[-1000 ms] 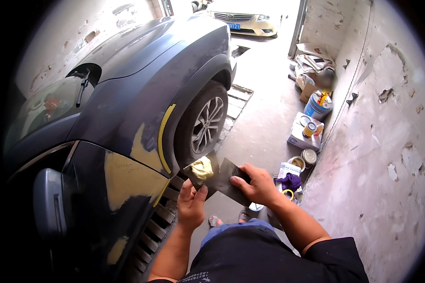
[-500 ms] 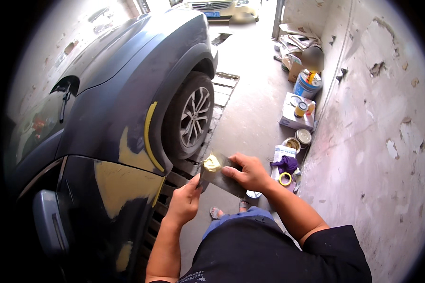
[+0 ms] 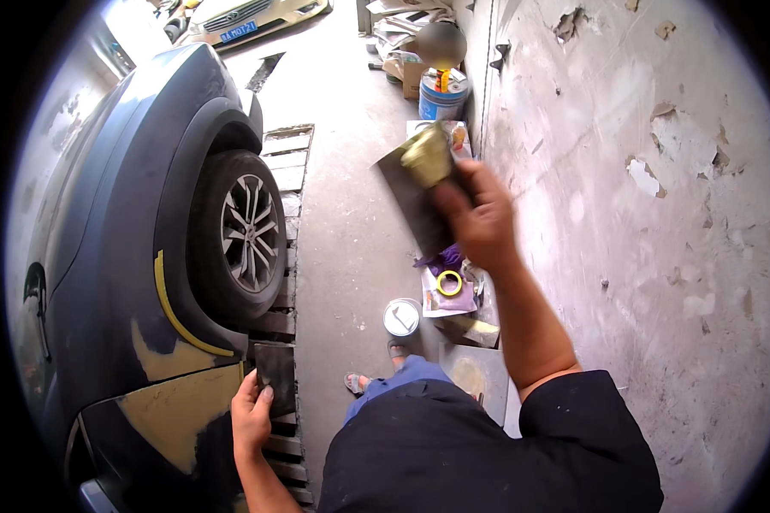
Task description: The person applies yellow body filler to a damaged area on the side of a dark-colored car using a metal spreader. They repeatedly scoop filler from a second spreader and smooth it onto the car's surface, working along the door and fender area.
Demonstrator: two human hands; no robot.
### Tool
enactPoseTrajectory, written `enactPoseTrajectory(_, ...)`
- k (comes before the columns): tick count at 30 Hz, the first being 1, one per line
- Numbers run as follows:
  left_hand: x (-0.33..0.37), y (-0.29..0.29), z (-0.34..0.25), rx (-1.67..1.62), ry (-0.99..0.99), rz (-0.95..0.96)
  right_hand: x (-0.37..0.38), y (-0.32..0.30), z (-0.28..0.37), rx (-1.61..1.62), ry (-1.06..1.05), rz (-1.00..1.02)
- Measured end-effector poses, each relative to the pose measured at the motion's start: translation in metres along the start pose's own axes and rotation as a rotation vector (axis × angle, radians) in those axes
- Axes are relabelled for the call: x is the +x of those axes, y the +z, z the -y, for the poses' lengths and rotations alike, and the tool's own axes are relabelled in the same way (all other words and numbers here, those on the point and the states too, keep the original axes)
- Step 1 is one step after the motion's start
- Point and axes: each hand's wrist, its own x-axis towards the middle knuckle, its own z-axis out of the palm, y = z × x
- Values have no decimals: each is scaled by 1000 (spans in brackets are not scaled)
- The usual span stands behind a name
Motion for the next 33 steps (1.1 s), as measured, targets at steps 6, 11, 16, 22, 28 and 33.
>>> enactPoseTrajectory(6,-6,0,13,-52,-87,-97,25,-55,-27,-71,-119,-245)
enactPoseTrajectory(11,12,13,-5,-37,-75,-51,-56,-137,-239,-1191,571,116)
enactPoseTrajectory(16,-1,17,15,-57,-141,-91,-41,-147,-221,-1060,444,-166)
enactPoseTrajectory(22,19,39,9,-420,-91,-194,-36,-103,-175,-711,376,-97)
enactPoseTrajectory(28,45,78,-4,-694,-105,-208,-87,1,-116,-444,319,264)
enactPoseTrajectory(33,48,107,-7,-765,-92,-270,-127,76,-54,-204,83,597)
